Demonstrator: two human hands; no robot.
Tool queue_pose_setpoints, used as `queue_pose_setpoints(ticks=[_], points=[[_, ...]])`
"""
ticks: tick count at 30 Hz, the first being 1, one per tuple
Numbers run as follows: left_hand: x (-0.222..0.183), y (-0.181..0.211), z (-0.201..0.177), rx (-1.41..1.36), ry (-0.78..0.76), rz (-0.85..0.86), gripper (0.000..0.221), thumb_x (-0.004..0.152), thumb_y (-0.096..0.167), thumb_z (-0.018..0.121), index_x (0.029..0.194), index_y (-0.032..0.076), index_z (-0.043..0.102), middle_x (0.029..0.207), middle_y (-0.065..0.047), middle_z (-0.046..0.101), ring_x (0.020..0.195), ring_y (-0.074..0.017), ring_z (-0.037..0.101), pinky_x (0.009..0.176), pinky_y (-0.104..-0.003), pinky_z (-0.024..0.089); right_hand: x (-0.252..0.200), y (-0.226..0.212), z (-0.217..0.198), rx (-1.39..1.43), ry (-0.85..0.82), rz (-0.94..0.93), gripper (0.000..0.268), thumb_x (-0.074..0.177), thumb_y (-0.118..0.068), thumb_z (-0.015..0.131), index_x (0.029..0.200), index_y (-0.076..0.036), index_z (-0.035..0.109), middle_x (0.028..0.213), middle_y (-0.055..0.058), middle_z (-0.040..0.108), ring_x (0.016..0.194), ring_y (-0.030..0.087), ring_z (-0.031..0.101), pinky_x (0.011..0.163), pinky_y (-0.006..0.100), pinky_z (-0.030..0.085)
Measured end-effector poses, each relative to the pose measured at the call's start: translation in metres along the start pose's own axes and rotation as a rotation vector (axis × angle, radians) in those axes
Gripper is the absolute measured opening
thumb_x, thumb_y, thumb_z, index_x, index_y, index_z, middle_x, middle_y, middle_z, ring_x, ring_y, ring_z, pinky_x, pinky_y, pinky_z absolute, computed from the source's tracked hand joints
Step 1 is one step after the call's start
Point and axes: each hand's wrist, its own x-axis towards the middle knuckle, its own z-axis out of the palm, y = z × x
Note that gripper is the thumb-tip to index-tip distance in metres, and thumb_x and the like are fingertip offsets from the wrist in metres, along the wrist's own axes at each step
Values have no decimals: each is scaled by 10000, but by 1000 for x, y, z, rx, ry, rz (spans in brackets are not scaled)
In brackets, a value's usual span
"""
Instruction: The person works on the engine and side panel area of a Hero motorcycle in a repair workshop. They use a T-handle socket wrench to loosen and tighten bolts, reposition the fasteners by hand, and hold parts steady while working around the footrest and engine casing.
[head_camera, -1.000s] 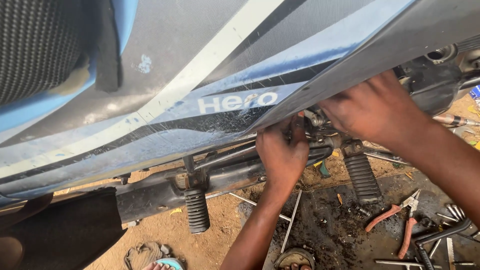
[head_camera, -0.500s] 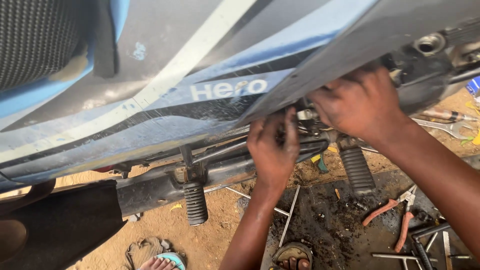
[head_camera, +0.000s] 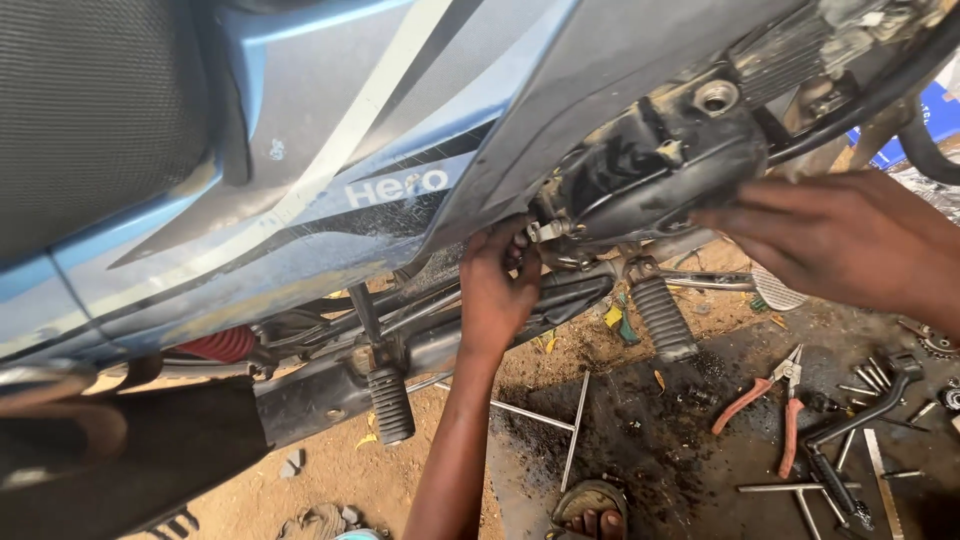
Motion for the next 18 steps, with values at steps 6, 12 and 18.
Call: queue_pose_setpoints(ticks=[6, 12, 18], points=[[-6, 8, 9, -27, 22, -88, 367, 867, -75, 690, 1203, 55, 754, 1001, -95, 633, 751, -144, 626, 594, -259, 569, -39, 3, -7, -247, -409, 106, 540, 879, -276, 593, 1419, -275, 582, 1333, -16, 658, 772, 143, 748, 641, 287, 652], [-13, 30, 6, -63, 99, 57, 343, 869, -122, 637, 1165, 19, 737, 1158, -158, 632, 890, -180, 734, 697, -247, 664, -35, -9, -34, -230, -508, 183, 481, 951, -383, 511, 1420, -281, 545, 1403, -22, 590, 840, 166, 754, 688, 295, 663], [-4, 53, -12, 397, -79, 202, 353, 904, -114, 592, 1206, 21, 715, 1211, -219, 688, 884, -328, 757, 668, -354, 624, -51, 20, -19, -183, -149, 479, 293, 1069, -267, 524, 1249, -162, 731, 1199, 20, 730, 773, 166, 736, 675, 326, 608]])
